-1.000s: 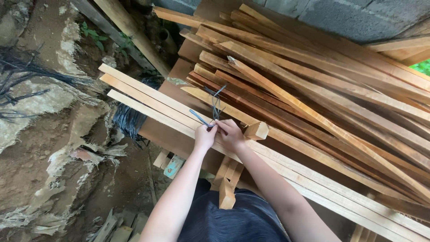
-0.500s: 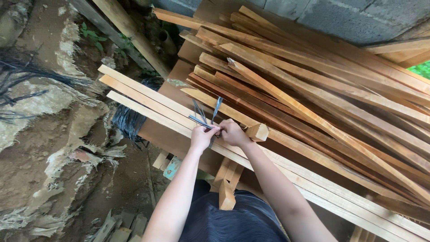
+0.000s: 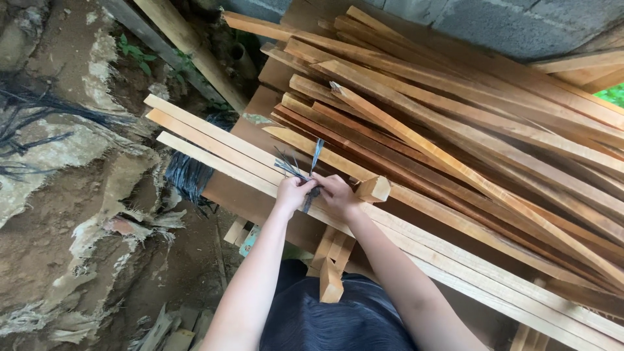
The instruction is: The person gathers thin wooden planks and secures them into bundles using black straps. They wrap the straps around the planks, tie knots, and adjust the bundles to ensure they are tight. The person then lifts the completed bundles and places them onto a larger stack of similar wood.
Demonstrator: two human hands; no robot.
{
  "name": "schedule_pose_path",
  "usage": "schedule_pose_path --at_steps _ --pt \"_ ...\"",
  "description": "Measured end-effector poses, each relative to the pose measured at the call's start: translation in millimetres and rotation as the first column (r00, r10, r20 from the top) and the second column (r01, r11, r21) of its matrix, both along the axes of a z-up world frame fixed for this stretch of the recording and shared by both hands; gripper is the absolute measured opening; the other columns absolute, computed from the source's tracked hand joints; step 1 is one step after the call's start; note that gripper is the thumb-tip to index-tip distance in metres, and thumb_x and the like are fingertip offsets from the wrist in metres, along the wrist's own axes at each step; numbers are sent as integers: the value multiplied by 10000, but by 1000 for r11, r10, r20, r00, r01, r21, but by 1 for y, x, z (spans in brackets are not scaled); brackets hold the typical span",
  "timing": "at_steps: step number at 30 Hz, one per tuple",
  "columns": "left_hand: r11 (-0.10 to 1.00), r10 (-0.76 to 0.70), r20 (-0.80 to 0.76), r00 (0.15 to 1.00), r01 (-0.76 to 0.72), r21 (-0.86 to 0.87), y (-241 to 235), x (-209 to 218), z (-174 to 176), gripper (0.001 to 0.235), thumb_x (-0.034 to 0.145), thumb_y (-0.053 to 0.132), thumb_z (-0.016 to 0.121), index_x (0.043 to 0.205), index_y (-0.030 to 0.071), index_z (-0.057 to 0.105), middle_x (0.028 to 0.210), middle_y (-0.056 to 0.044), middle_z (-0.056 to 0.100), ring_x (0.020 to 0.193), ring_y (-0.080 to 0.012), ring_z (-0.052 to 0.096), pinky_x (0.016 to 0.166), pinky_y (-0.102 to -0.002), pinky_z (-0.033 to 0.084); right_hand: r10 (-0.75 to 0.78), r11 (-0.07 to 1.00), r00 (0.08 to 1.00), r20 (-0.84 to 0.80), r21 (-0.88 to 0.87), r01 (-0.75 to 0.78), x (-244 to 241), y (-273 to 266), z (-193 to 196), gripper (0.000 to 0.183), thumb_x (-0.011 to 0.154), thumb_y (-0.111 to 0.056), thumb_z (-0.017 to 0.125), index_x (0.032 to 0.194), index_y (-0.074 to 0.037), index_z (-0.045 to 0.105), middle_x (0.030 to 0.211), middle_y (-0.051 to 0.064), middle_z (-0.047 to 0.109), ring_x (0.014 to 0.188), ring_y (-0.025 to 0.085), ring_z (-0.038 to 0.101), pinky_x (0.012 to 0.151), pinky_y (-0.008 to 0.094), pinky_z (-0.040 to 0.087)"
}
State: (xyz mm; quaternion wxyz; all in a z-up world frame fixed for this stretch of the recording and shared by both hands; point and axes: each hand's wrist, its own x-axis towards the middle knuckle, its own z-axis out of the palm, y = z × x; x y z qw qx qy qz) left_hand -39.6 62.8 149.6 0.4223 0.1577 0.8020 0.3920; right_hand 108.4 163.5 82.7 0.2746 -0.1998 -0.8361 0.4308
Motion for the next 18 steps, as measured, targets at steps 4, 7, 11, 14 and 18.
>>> schedule_pose_path --at_steps 4,7,11,14,18 --pt "1000 -13 -4 1000 13 -13 2 0 -15 206 864 314 771 887 113 809 764 -73 764 739 -170 716 656 -330 554 118 985 991 -67 136 -108 -3 8 -17 639 838 32 580 1438 -179 632 964 69 715 988 246 695 974 381 540" --pt "999 50 76 996 -49 -12 1 3 -33 271 883 346 757 919 80 792 742 -80 755 646 -145 723 610 -257 600 135 983 990 -43 131 -128 -2 9 -39 595 792 26 570 1321 -206 711 1022 2 713 1067 229 675 1007 361 517" --pt "998 64 77 995 -66 22 8 5 -32 231 911 298 719 913 75 781 736 -66 749 588 -125 713 569 -248 593 -32 997 993 -115 -78 23 -4 5 -1 388 919 -44 569 1226 -184 761 1016 64 769 998 287 718 924 397 555" --pt "1000 12 -86 996 -9 25 9 9 -26 288 939 387 701 836 130 780 639 -31 717 621 -156 724 626 -284 565 -207 964 978 -32 -179 198 -11 -1 25 204 996 -117 611 1052 -194 791 997 35 789 973 271 739 896 380 570" --pt "997 -26 -330 943 48 60 3 22 -9 305 958 364 702 801 114 777 708 -81 748 872 -308 742 768 -404 572 -343 920 936 75 -175 351 -17 1 22 288 909 2 582 960 -205 776 921 40 779 955 289 730 878 414 572"
